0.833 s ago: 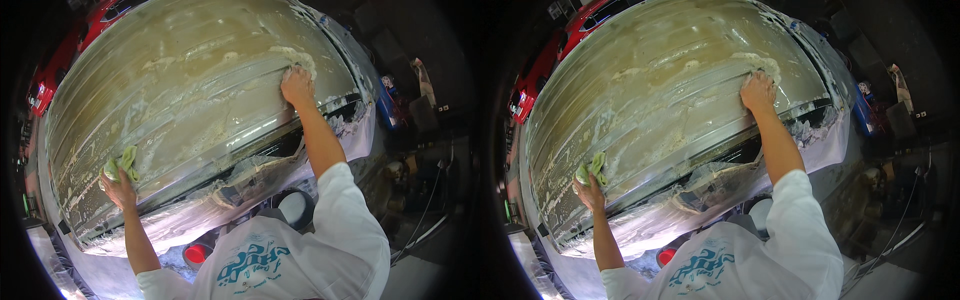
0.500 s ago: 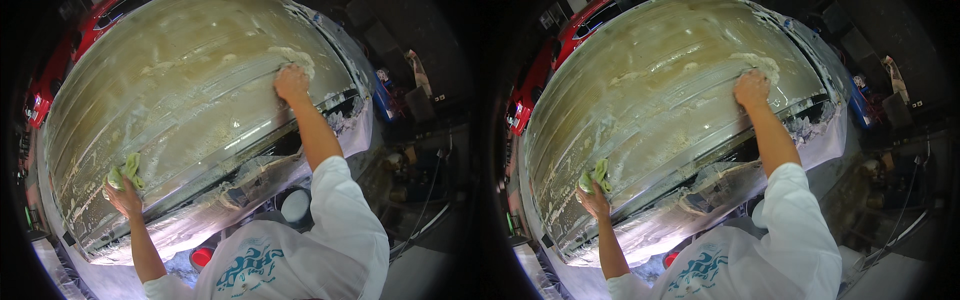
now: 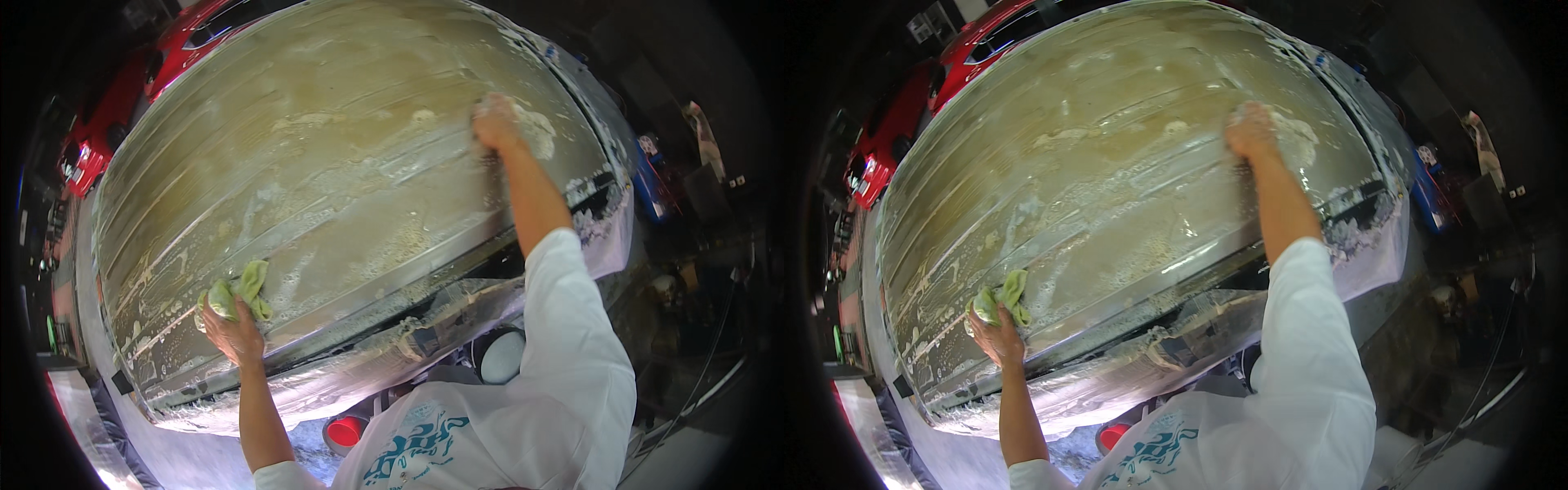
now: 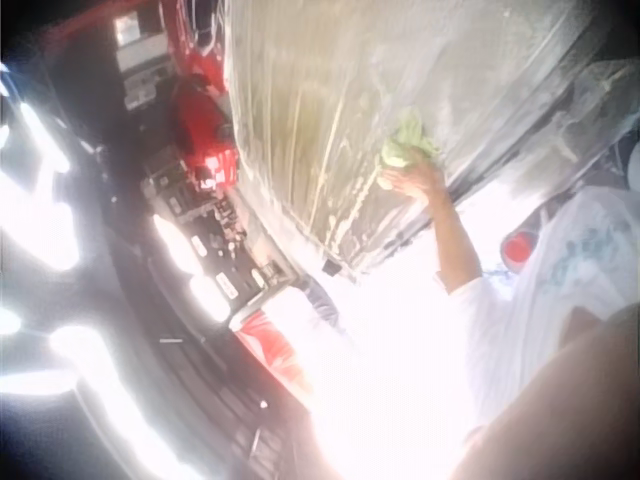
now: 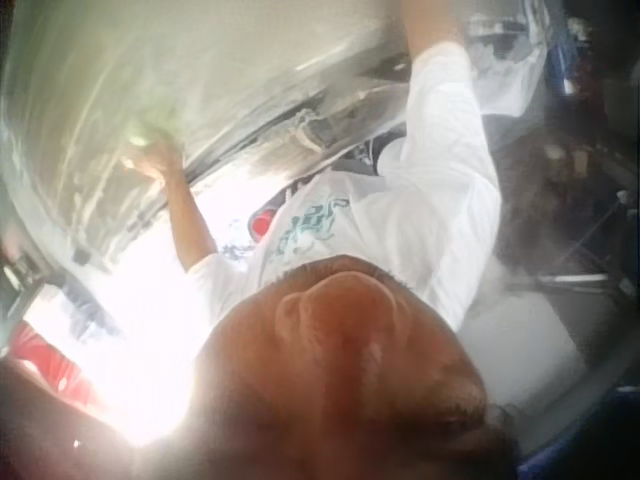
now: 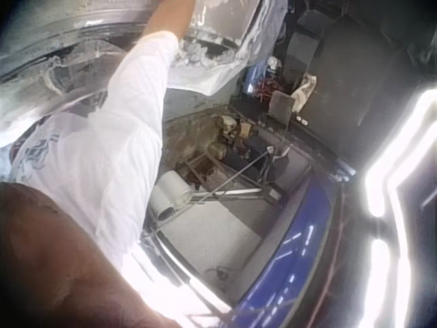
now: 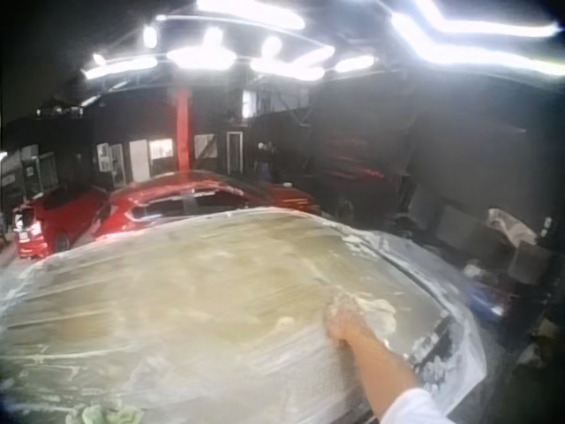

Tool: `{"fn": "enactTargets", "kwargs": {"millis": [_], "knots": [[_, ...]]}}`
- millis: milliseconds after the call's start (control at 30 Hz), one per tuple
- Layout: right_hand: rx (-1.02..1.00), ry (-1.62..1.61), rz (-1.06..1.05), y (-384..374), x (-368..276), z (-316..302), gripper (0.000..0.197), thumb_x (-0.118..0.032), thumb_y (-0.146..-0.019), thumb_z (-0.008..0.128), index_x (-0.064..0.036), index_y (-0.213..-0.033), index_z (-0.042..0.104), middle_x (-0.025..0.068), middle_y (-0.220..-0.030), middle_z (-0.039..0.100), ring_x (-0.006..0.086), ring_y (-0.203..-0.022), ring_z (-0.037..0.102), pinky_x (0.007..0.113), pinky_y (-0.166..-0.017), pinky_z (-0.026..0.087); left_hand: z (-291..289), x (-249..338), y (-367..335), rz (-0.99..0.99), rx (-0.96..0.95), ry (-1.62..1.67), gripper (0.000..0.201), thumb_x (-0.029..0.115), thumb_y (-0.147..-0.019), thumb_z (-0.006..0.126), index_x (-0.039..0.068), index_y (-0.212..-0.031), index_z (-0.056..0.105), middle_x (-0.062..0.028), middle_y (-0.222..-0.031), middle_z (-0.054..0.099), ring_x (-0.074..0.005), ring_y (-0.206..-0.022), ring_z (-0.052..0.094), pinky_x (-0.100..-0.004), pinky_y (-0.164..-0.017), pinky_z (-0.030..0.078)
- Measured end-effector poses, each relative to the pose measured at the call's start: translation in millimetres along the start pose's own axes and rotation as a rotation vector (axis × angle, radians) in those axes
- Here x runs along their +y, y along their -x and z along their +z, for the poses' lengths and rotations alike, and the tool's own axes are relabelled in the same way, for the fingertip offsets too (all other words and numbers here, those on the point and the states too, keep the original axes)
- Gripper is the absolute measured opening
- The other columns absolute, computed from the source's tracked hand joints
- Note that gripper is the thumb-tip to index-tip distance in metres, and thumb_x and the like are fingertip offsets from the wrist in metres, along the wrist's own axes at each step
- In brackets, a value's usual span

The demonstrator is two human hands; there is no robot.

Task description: The person wipes the hood of a car with a green cloth. The hood is partially covered with plastic sheeting and masking tape. The person repeatedly wipes the same areas of the hood with the cloth.

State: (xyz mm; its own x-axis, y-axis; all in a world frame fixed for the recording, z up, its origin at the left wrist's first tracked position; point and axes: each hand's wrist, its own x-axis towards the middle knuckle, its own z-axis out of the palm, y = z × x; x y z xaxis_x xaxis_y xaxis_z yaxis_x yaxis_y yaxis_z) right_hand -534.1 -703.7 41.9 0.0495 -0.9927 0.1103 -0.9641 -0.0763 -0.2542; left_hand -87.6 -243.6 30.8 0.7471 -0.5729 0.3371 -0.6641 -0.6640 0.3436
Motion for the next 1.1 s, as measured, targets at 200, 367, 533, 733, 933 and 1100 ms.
{"fn": "enactTargets", "kwargs": {"millis": [200,367,533,733,933,1100], "knots": [[-0.289,0.280,-0.597,117,-190,12,0.051,-0.025,-0.098,0.051,0.0048,-0.137,0.066,0.0320,-0.161,0.042,0.0447,-0.155,0.034,0.053,-0.130,0.020,-13,0,0,-0.036,-0.016,0.017,0.071,0.038,-0.095,0.070,0.005,-0.152,0.044,-0.0237,-0.146,0.054,-0.0443,-0.139,0.047,-0.0546,-0.119,0.033],[0.044,0.118,-0.630,48,-163,64,0.060,-0.031,-0.107,0.037,0.0071,-0.153,0.046,0.0302,-0.164,0.038,0.0429,-0.156,0.031,0.050,-0.131,0.019,-11,0,4,-0.093,-0.041,0.047,0.072,0.037,-0.094,0.071,0.006,-0.153,0.043,-0.0235,-0.147,0.054,-0.0457,-0.140,0.045,-0.0554,-0.119,0.033],[0.119,0.034,-0.124,-77,-96,35,0.064,-0.035,-0.108,0.035,0.0077,-0.154,0.046,0.0276,-0.165,0.037,0.0393,-0.158,0.029,0.050,-0.131,0.018,-8,10,7,-0.109,-0.028,0.029,0.072,0.036,-0.093,0.072,0.007,-0.152,0.044,-0.0248,-0.144,0.055,-0.0462,-0.139,0.045,-0.0570,-0.119,0.032],[-0.019,-0.020,-0.540,46,-306,81,0.063,-0.034,-0.106,0.038,0.0085,-0.152,0.046,0.0276,-0.163,0.040,0.0406,-0.154,0.035,0.051,-0.129,0.022,-8,13,-4,-0.045,-0.042,0.024,0.071,0.035,-0.091,0.074,0.006,-0.149,0.046,-0.0252,-0.137,0.057,-0.0450,-0.135,0.048,-0.0560,-0.118,0.033],[-0.293,0.034,-0.655,2,-293,45,0.062,-0.034,-0.108,0.035,-0.0023,-0.161,0.039,0.0201,-0.170,0.033,0.0341,-0.157,0.033,0.047,-0.131,0.022,-22,-1,7,-0.047,-0.012,0.010,0.072,0.033,-0.089,0.076,0.005,-0.148,0.046,-0.0256,-0.134,0.057,-0.0451,-0.131,0.050,-0.0557,-0.117,0.033],[-0.041,0.165,-0.267,-140,-192,75,0.067,-0.042,-0.105,0.044,0.0000,-0.157,0.044,0.0265,-0.167,0.035,0.0407,-0.155,0.032,0.051,-0.129,0.024,-4,11,2,-0.037,-0.024,0.032,0.075,0.033,-0.088,0.077,0.005,-0.149,0.045,-0.0258,-0.130,0.058,-0.0459,-0.129,0.050,-0.0566,-0.119,0.031]]}}
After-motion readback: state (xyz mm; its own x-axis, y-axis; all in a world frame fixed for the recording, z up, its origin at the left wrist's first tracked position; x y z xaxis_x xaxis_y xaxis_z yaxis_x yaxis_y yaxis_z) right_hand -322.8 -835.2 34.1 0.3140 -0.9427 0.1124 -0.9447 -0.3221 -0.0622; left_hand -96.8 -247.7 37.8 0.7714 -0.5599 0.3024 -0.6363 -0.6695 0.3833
